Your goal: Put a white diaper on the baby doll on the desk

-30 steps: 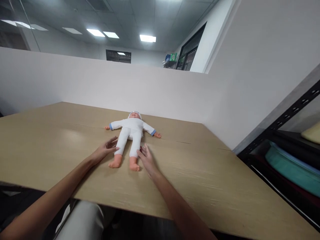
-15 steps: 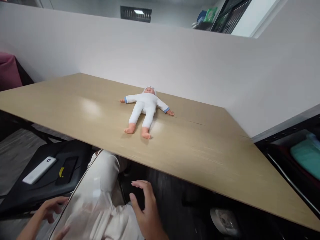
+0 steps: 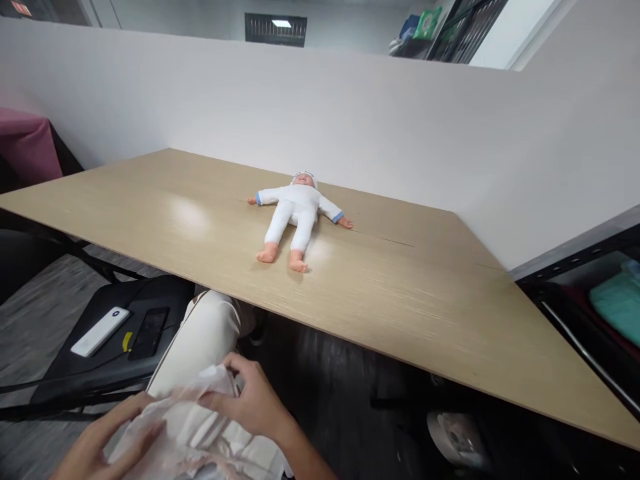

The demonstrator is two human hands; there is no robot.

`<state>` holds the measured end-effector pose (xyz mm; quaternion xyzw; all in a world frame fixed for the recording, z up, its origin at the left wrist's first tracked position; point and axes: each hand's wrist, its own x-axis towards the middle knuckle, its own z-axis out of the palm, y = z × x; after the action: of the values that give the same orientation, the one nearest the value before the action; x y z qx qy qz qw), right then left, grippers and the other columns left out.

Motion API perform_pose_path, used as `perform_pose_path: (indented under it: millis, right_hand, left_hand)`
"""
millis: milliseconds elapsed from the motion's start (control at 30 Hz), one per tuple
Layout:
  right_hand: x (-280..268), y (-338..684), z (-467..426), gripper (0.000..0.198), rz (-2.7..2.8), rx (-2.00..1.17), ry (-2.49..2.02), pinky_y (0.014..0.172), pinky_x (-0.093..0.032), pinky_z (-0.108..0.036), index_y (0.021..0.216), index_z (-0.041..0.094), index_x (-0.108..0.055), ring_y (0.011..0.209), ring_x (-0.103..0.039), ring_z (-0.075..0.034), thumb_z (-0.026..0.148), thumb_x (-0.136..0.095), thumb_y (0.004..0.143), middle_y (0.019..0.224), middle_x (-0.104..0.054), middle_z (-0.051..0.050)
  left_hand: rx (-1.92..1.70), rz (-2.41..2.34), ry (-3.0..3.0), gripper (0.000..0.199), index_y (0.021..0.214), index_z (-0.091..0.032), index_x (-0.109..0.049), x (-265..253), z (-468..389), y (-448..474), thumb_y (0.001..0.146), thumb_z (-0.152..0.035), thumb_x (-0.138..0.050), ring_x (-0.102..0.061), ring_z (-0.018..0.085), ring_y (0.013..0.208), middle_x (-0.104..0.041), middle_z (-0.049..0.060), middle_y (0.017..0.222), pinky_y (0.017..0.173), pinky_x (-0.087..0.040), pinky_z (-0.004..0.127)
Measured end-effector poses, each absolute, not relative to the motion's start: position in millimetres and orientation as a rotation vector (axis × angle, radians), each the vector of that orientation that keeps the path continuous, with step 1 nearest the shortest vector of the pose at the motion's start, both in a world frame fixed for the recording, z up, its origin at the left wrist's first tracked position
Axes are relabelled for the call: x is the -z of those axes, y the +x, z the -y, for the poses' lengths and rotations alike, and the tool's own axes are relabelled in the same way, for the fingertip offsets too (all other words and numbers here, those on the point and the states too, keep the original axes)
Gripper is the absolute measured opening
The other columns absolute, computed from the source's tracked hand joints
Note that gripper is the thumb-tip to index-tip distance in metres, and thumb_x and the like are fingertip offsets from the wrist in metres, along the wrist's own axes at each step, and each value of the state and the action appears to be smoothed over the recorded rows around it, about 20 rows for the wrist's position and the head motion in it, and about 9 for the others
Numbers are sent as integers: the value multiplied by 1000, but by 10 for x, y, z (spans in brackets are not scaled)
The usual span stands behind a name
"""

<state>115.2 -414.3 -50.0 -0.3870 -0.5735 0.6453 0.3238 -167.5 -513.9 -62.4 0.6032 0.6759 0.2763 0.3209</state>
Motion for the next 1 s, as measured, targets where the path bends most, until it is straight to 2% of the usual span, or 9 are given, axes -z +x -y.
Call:
perform_pose_path:
  millis: [67, 133, 233, 300, 433, 567, 733, 900, 1000]
  right_hand:
    - [395, 1247, 4055, 40, 1311, -1706, -950, 74, -41, -24, 95, 21, -60, 82, -53, -14, 47, -89, 86, 88, -60, 3]
    - [275, 1368, 3959, 42, 1194, -1610, -932, 74, -42, -23, 96, 22, -56, 80, -51, -14, 51, -86, 90, 87, -58, 3]
    - [101, 1563, 3847, 42, 1145, -1381, -993, 72, -47, -23, 98, 23, -57, 79, -52, -15, 58, -81, 94, 86, -59, 2]
    - [12, 1685, 3805, 41, 1136, -1218, -1056, 77, -52, -25, 102, 24, -60, 85, -58, -18, 60, -78, 96, 90, -64, -1]
    - [-70, 1911, 3760, 43, 1021, -1071, -1113, 91, -58, -31, 111, 25, -63, 98, -67, -23, 60, -80, 95, 104, -72, -5]
    - [-65, 2119, 3723, 45, 877, -1044, -1026, 99, -58, -34, 115, 26, -64, 110, -68, -24, 54, -88, 89, 115, -72, -6]
    - [-42, 2329, 3740, 34, 917, -963, -973, 83, -56, -26, 98, 24, -64, 87, -62, -17, 47, -89, 91, 92, -64, -1]
    - [-88, 2483, 3679, 45, 884, -1032, -984, 78, -58, -29, 94, 22, -64, 81, -65, -18, 52, -95, 83, 86, -70, -2]
    - [-157, 2546, 3545, 48, 893, -1029, -996, 77, -58, -29, 90, 21, -65, 81, -67, -19, 56, -97, 79, 85, -72, -4]
  left_hand:
    - [-706, -1657, 1638, 38, 118, -30, -78, 321, 4878, -1582, 99, -61, -69, -77, 33, 108, -82, 5, 113, 92, -66, 37]
    - [-679, -1575, 1705, 36, 124, -30, -74, 113, 4612, -1505, 100, -57, -71, -76, 29, 102, -80, 3, 112, 86, -63, 30]
    - [-698, -1462, 1769, 34, 127, -31, -72, -7, 4275, -1390, 101, -53, -72, -74, 30, 112, -78, 3, 123, 93, -60, 29]
    - [-702, -1382, 1735, 32, 125, -30, -73, -26, 4106, -1290, 104, -54, -69, -73, 31, 114, -78, 4, 122, 99, -58, 32]
    - [-750, -1284, 1613, 33, 105, -25, -74, -72, 3857, -1093, 107, -56, -64, -70, 27, 97, -75, 4, 98, 90, -56, 31]
    - [-888, -1226, 1664, 37, 94, -23, -70, -151, 3673, -1024, 110, -54, -59, -64, 23, 93, -69, 3, 93, 82, -51, 26]
    - [-998, -1176, 1746, 40, 87, -22, -69, -298, 3523, -1021, 111, -52, -58, -62, 20, 83, -66, 1, 86, 79, -48, 26]
    - [-1139, -1263, 1695, 35, 88, -21, -70, -424, 3407, -1025, 104, -52, -71, -66, 24, 93, -70, 2, 90, 85, -51, 26]
    - [-1216, -1254, 1613, 38, 80, -21, -66, -433, 3279, -1020, 101, -52, -75, -64, 21, 86, -67, 1, 84, 79, -50, 24]
